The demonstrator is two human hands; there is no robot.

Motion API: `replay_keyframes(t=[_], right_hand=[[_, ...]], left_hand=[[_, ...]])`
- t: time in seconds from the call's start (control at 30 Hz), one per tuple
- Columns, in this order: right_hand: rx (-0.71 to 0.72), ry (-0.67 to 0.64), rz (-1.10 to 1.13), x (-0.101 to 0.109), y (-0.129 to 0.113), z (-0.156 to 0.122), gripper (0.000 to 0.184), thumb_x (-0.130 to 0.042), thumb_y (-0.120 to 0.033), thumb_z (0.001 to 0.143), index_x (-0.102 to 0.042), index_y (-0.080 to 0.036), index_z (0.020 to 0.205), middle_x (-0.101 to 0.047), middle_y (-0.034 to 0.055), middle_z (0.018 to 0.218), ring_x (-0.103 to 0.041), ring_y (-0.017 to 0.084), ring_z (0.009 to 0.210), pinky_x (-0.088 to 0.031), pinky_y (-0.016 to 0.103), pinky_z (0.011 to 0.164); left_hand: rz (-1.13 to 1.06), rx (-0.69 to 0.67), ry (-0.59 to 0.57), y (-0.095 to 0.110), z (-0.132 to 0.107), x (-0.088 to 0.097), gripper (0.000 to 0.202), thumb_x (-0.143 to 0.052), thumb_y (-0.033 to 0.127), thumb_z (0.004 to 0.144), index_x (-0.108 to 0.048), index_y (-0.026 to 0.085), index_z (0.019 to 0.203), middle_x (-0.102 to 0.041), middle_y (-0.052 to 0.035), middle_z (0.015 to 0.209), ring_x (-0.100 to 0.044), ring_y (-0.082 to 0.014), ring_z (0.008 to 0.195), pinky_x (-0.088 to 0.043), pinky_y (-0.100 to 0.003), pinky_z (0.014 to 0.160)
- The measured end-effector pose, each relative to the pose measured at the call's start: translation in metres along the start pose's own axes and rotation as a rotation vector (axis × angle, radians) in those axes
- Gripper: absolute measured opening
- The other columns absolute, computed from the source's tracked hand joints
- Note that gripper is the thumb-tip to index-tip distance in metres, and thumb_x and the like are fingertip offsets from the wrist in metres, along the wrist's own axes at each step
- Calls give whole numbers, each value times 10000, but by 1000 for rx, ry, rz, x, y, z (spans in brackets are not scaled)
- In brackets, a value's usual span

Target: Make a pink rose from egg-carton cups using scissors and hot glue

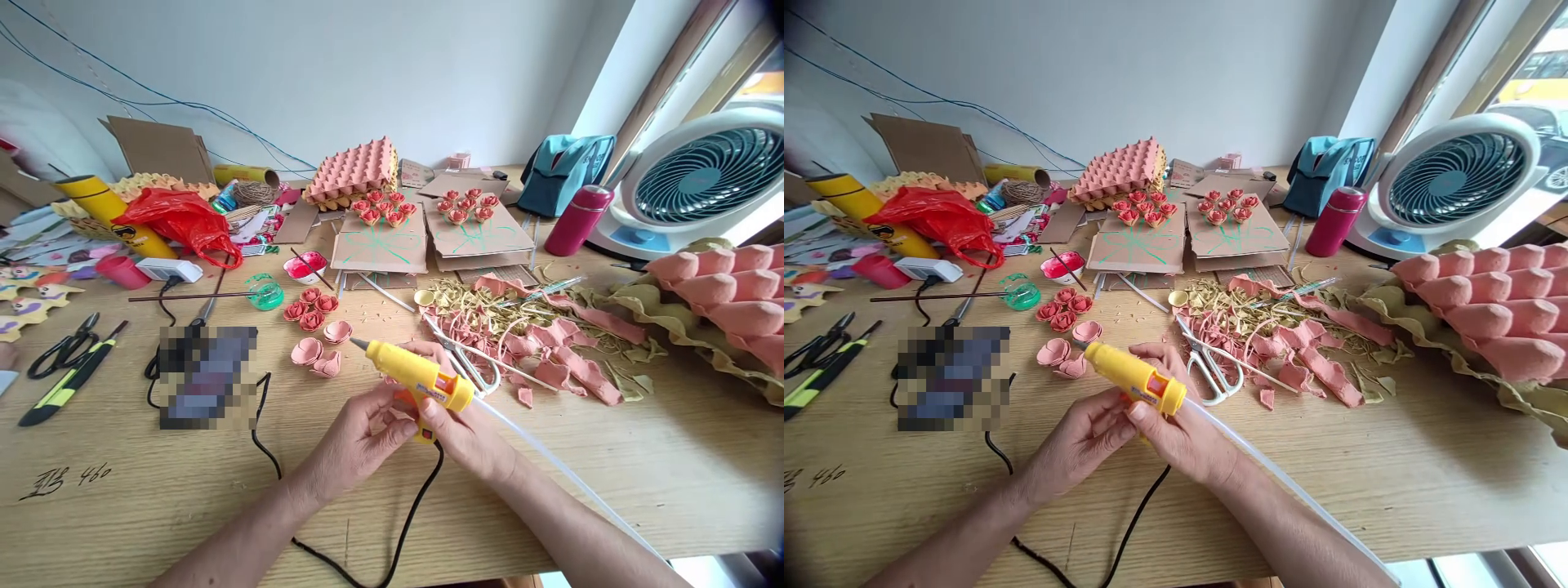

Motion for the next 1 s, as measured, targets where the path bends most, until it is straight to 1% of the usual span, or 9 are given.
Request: replay_keyframes(t=[0.1,0.23,0.33,0.43,0.5,0.6,0.7,0.8,1.0], right_hand=[[38,-43,-43,-4,-2,0,557,-415,-677,966,-640,-212,1174,-532,128,1316,-471,278,1314,-412,436,1130],[71,-53,-66,-2,-6,1,578,-469,-686,943,-598,-202,1232,-536,131,1300,-498,280,1282,-432,433,1094],[55,9,-14,4,-7,-1,632,-561,-706,885,-541,-225,1294,-553,125,1304,-529,285,1243,-443,445,1073],[-6,96,103,12,-3,-5,582,-628,-645,878,-514,-260,1300,-601,95,1220,-581,255,1147,-490,404,998],[-52,174,193,16,3,-6,472,-676,-568,879,-552,-263,1217,-641,50,1031,-619,206,955,-527,327,844],[-96,251,356,18,11,-5,287,-745,-460,858,-601,-246,983,-614,-15,759,-558,143,696,-468,246,643],[-124,271,519,17,15,-3,266,-776,-428,838,-602,-230,873,-595,-31,649,-522,130,622,-437,242,614],[-162,299,625,18,17,-3,253,-788,-415,830,-621,-226,848,-615,-28,636,-522,121,616,-423,230,606],[-139,308,680,19,16,-5,206,-783,-382,847,-646,-229,829,-636,-30,660,-546,111,650,-432,228,651]], left_hand=[[-146,46,-19,-1,0,-6,361,-679,537,874,-707,201,1007,-767,-100,998,-757,-249,902,-641,-369,812],[-215,36,-6,-7,-1,-6,358,-702,530,860,-674,199,994,-772,-87,971,-759,-230,890,-636,-335,810],[-215,-16,75,-12,-2,0,322,-719,468,870,-654,205,1043,-773,-86,985,-760,-216,891,-636,-311,803],[-169,-74,177,-13,-3,9,271,-720,395,881,-636,215,1066,-772,-81,999,-763,-212,904,-641,-309,810],[-121,-115,231,-13,-3,15,235,-702,374,892,-623,219,1050,-771,-80,994,-763,-211,903,-642,-318,821],[-64,-147,293,-15,-3,23,196,-695,348,890,-611,214,1005,-767,-87,971,-761,-213,875,-641,-340,830],[-15,-155,354,-20,-4,27,206,-702,337,873,-625,194,1000,-764,-103,965,-755,-235,902,-633,-362,842],[22,-149,397,-22,-4,30,261,-714,336,851,-637,174,1041,-757,-98,965,-742,-232,908,-610,-371,883],[-34,-112,359,-21,-1,28,240,-723,320,847,-641,169,1016,-745,-86,974,-729,-221,914,-586,-369,905]])
Point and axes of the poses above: each hand's wrist, its own z-axis towards the middle knuckle, its own x-axis out of the back of the hand, y = z × x, the point moved 3 cm from there along z, towards the middle knuckle
